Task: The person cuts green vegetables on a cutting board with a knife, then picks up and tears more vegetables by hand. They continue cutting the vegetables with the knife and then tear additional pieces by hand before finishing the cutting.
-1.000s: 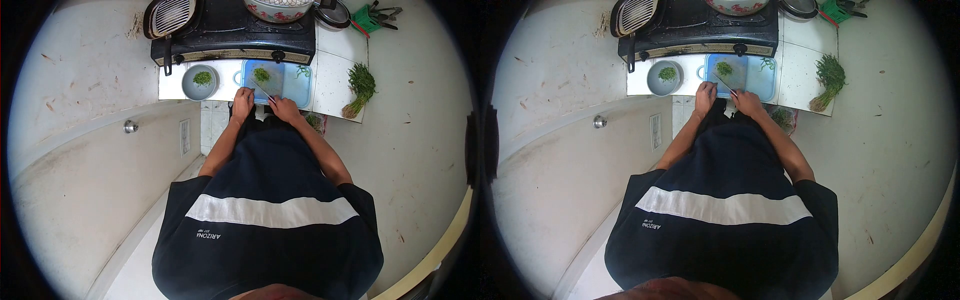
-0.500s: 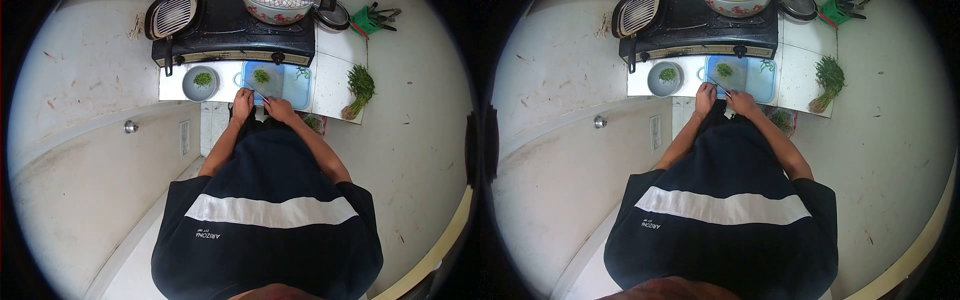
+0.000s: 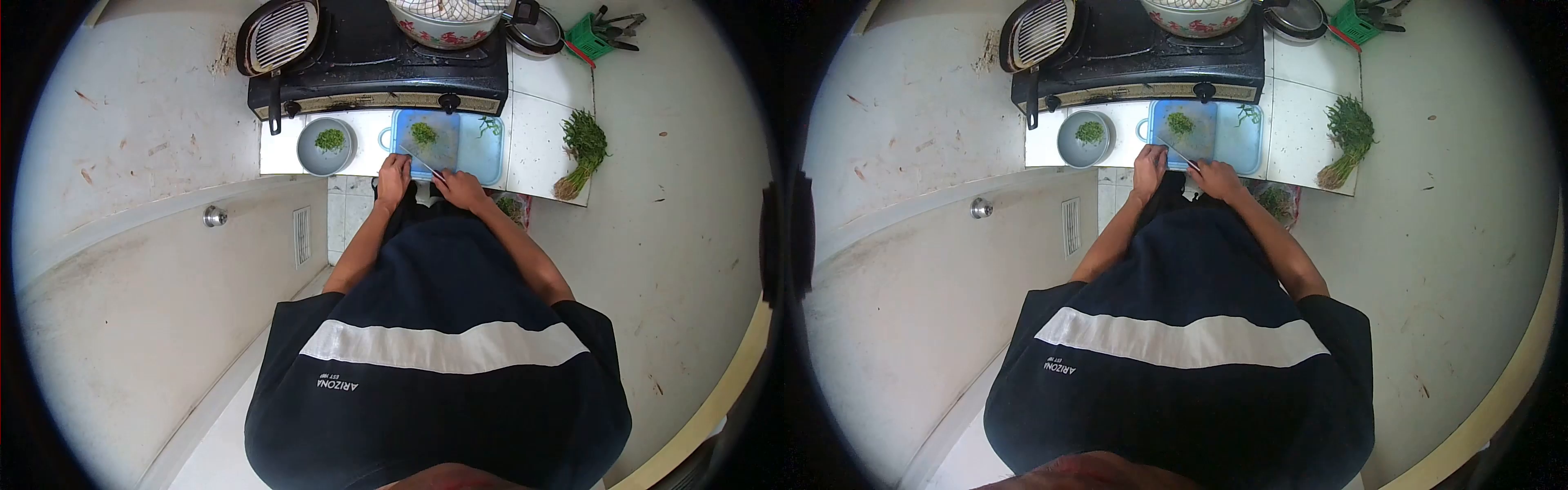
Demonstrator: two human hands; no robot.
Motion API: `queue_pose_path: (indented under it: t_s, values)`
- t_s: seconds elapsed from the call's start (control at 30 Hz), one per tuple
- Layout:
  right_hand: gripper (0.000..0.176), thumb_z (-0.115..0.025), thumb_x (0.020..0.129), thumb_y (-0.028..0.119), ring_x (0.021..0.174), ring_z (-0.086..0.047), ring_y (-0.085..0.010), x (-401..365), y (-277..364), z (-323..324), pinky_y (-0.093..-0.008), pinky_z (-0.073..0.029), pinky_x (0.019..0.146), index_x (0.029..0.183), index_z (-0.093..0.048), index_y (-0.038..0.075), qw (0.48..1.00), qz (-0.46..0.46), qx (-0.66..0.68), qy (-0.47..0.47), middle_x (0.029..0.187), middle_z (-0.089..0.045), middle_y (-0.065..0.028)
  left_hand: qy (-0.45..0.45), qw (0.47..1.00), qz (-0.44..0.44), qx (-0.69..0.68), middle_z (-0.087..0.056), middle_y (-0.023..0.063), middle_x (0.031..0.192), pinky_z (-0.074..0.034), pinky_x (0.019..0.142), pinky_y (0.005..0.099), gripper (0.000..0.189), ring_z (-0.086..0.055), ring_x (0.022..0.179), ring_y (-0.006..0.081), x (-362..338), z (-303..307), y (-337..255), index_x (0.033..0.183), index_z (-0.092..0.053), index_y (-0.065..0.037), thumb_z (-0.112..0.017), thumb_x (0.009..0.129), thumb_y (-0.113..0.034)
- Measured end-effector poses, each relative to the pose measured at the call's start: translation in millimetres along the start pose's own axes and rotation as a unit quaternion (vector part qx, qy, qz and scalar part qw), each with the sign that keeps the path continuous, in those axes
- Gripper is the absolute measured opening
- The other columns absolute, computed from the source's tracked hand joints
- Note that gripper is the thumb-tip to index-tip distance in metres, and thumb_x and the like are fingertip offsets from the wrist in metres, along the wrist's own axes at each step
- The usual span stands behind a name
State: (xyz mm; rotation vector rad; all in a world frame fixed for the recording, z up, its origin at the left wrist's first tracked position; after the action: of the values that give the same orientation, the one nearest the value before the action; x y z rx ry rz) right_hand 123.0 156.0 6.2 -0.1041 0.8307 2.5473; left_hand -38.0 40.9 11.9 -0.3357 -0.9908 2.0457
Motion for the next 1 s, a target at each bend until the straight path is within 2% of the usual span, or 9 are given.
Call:
queue_pose_path:
  t_s: [0.17, 0.5, 0.7, 0.8, 1.0]
  values:
    - [0.047, -0.054, 0.104, 0.046, 0.069, -0.068, -0.0472, 3, 2, -3, -0.0565, -0.056, 0.067, 0.101, -0.067, 0.001, 0.999, 0.011, 0.018, 0.027, 0.072, -0.068, -0.0254, -0.001, 1.0, 0.0, -0.011, -0.068, 0.0198, 0.096, -0.056, 0.08, 0.0457, 0.016, -0.068, 0.088, 0.0403, 0, 1, 0, 0.104, -0.073, 0.001, -0.065, 0.091, 0.001]
    - [0.048, -0.052, 0.105, 0.047, 0.071, -0.07, -0.0454, 17, 11, -2, -0.0558, -0.057, 0.068, 0.1, -0.069, 0.003, 1.0, 0.009, 0.002, 0.018, 0.073, -0.07, -0.0236, 0.002, 1.0, -0.005, -0.006, -0.066, 0.0192, 0.095, -0.054, 0.078, 0.047, 0.009, -0.067, 0.088, 0.0402, 2, 4, -6, 0.096, -0.071, 0.002, -0.066, 0.089, 0.002]
    - [0.046, -0.053, 0.105, 0.046, 0.067, -0.069, -0.0453, 3, -6, 0, -0.0555, -0.057, 0.064, 0.099, -0.069, 0.003, 1.0, 0.0, -0.018, 0.004, 0.071, -0.069, -0.0237, 0.0, 1.0, -0.008, -0.009, -0.067, 0.0178, 0.097, -0.055, 0.079, 0.0461, 0.013, -0.067, 0.089, 0.0395, -3, 4, -5, 0.1, -0.073, 0.001, -0.066, 0.089, 0.0]
    - [0.046, -0.053, 0.104, 0.046, 0.067, -0.069, -0.0464, 2, -14, 2, -0.0566, -0.056, 0.065, 0.098, -0.069, 0.003, 1.0, -0.009, -0.012, 0.0, 0.071, -0.068, -0.0247, -0.007, 1.0, -0.026, 0.013, -0.067, 0.0178, 0.097, -0.054, 0.081, 0.0462, 0.014, -0.067, 0.092, 0.0393, -3, 3, -5, 0.101, -0.073, 0.001, -0.065, 0.09, -0.001]
    - [0.048, -0.054, 0.104, 0.048, 0.071, -0.069, -0.0479, 1, -11, 3, -0.0569, -0.056, 0.069, 0.099, -0.068, 0.003, 1.0, -0.004, 0.02, 0.016, 0.074, -0.068, -0.0269, -0.01, 1.0, -0.002, 0.009, -0.068, 0.0188, 0.098, -0.054, 0.082, 0.0472, 0.016, -0.066, 0.092, 0.0408, -3, 5, -6, 0.106, -0.071, 0.0, -0.063, 0.092, -0.003]
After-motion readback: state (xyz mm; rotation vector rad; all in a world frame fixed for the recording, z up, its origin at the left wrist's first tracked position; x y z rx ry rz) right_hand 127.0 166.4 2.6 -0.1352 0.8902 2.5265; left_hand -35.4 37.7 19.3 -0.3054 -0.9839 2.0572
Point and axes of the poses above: each hand's wrist, its own x-axis towards the middle knuckle, its own z-axis out of the back of the hand, y = z × x, the point moved 6 cm from there along x, towards the middle knuckle
